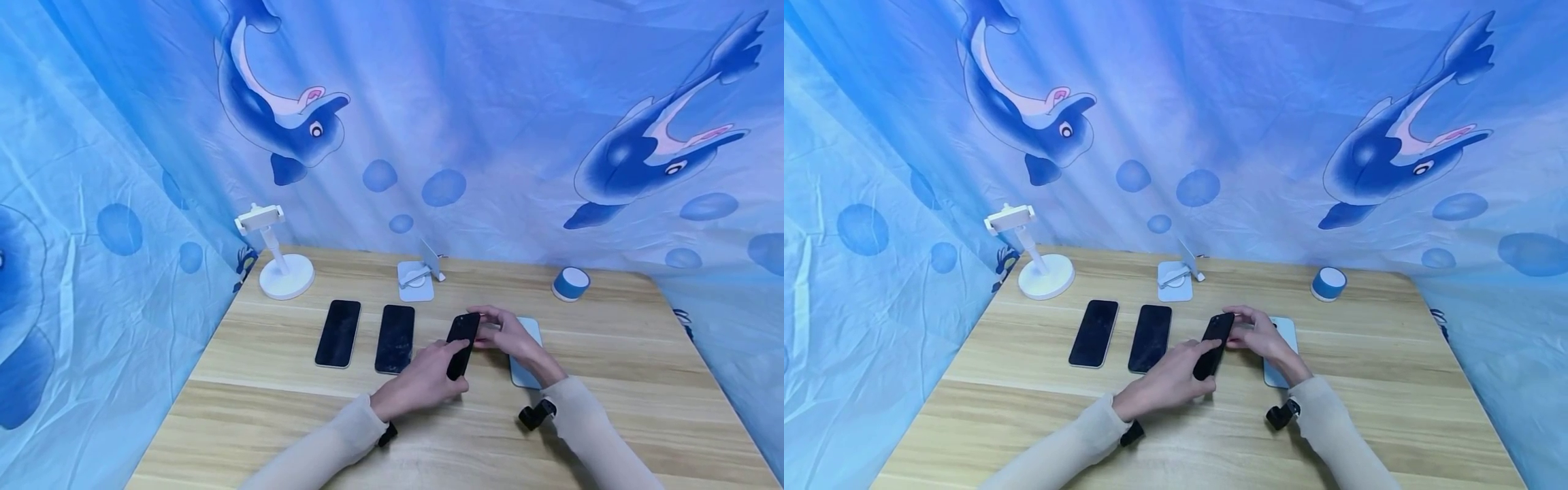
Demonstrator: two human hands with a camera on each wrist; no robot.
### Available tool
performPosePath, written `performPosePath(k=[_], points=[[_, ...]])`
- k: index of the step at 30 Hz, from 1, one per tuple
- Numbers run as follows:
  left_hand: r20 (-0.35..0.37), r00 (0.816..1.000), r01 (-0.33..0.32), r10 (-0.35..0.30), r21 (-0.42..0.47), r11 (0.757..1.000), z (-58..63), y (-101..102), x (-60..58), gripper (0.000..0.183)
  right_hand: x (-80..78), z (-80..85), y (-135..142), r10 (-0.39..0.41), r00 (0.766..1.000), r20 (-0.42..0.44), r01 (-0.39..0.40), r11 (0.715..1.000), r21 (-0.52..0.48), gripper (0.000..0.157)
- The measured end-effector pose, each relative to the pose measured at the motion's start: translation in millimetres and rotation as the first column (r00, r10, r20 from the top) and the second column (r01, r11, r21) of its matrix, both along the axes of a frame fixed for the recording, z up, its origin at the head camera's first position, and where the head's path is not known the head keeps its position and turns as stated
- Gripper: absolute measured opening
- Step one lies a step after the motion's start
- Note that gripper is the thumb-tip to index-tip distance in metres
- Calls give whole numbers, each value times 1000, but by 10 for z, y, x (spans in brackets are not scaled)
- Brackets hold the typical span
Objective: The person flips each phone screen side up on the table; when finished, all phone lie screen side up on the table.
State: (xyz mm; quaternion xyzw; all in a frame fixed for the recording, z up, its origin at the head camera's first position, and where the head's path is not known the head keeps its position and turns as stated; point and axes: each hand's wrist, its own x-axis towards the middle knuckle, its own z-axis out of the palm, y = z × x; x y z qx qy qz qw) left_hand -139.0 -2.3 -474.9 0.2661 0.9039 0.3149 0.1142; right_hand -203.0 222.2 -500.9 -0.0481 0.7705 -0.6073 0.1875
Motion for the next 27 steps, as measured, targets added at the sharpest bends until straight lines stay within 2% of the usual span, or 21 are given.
performPosePath(k=[4, 8, 11, 14, 20, 27], points=[[21, 1000, 5, -6, 58, 998, 4, -46, -23, 70, 17, -27, 3, 36, 999, -5, -36, 999, -6, 58], [84, 996, -5, -6, 125, 992, 1, -99, -39, 69, 36, -48, 5, 59, 998, -2, -59, 998, -11, 59], [141, 990, -28, 0, 193, 981, 9, -133, -49, 67, 40, -56, 5, 64, 998, -2, -64, 998, -4, 62], [169, 986, -50, 7, 251, 967, 21, -160, -64, 65, 38, -62, 2, 64, 998, 3, -64, 998, -1, 66], [174, 985, -71, 16, 316, 946, 7, -191, -98, 64, 45, -85, -16, 60, 998, 0, -60, 998, -9, 70], [173, 984, -90, 33, 338, 937, -16, -197, -134, 67, 65, -98, -92, -8, 1000, 1, 8, 1000, 9, 65]])
